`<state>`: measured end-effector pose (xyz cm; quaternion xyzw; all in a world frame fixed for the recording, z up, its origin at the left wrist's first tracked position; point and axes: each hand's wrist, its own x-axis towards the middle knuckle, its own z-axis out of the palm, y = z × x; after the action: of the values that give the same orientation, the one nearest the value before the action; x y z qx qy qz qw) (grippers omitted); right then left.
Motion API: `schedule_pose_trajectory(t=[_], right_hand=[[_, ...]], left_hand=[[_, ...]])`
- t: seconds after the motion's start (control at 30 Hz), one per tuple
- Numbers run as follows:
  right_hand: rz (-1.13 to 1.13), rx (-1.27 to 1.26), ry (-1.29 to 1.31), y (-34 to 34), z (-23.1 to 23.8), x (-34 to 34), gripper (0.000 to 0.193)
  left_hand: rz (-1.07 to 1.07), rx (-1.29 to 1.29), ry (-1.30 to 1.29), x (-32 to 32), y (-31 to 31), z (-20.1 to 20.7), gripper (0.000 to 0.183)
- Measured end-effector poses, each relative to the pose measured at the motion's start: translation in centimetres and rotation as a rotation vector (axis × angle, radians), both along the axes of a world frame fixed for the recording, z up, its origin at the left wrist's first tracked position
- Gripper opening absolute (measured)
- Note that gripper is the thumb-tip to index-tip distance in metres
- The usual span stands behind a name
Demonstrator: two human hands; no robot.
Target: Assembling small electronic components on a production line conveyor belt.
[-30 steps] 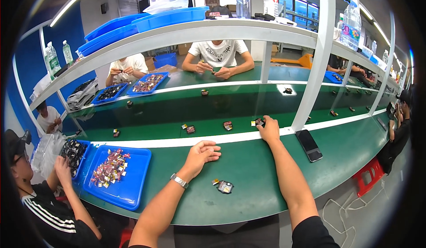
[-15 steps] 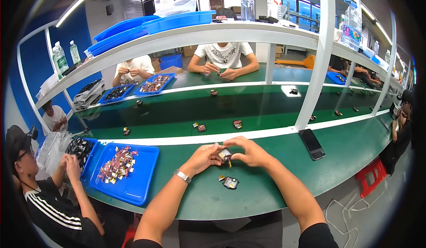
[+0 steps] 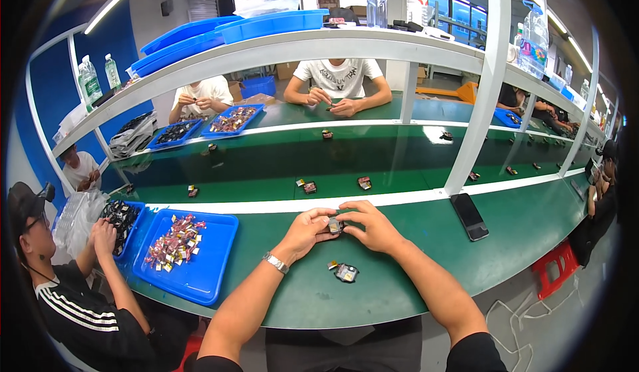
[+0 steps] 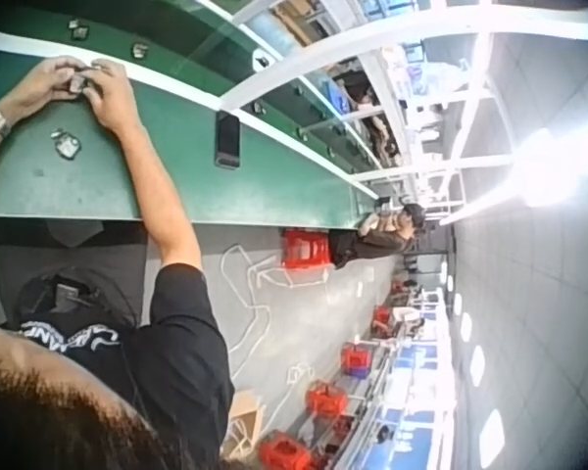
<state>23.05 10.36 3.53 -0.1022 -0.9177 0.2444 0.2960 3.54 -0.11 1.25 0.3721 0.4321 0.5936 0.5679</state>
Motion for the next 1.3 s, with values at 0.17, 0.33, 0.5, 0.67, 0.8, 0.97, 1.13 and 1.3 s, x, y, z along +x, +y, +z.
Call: schedule_pose_trajectory(t=[0.17,0.33,0.5,0.67,0.8,0.97,1.13,1.3], right_hand=[[-0.001,0.049,-0.011,0.1,-0.1,0.0,0.022],[-0.018,0.113,-0.002,-0.3,-0.1,-0.3,0.014],[-0.033,0.205,0.033,-0.4,-0.4,-0.6,0.012],[-0.105,0.056,0.106,-0.9,-0.7,-0.9,0.009],[-0.118,-0.055,0.079,-0.8,-0.9,-0.9,0.010],[-0.020,-0.154,0.049,-0.2,-1.1,-0.6,0.011],[0.016,-0.169,0.061,-0.5,-0.8,-0.6,0.012],[-0.111,-0.116,0.126,-1.1,-0.9,-0.7,0.011]], left_hand=[[0.009,0.000,0.022,1.1,-0.2,0.4,0.025],[0.002,-0.003,0.018,1.8,-0.3,0.7,0.025],[0.010,-0.006,0.007,1.3,-0.1,0.5,0.028],[-0.075,0.079,0.005,1.1,-0.3,0.6,0.035],[-0.092,0.078,0.031,1.1,-0.3,0.3,0.039],[-0.085,0.053,0.037,1.2,-0.2,0.4,0.034],[-0.083,0.082,0.023,1.2,-0.3,0.3,0.029],[-0.068,0.075,-0.017,1.1,-0.2,0.4,0.028]])
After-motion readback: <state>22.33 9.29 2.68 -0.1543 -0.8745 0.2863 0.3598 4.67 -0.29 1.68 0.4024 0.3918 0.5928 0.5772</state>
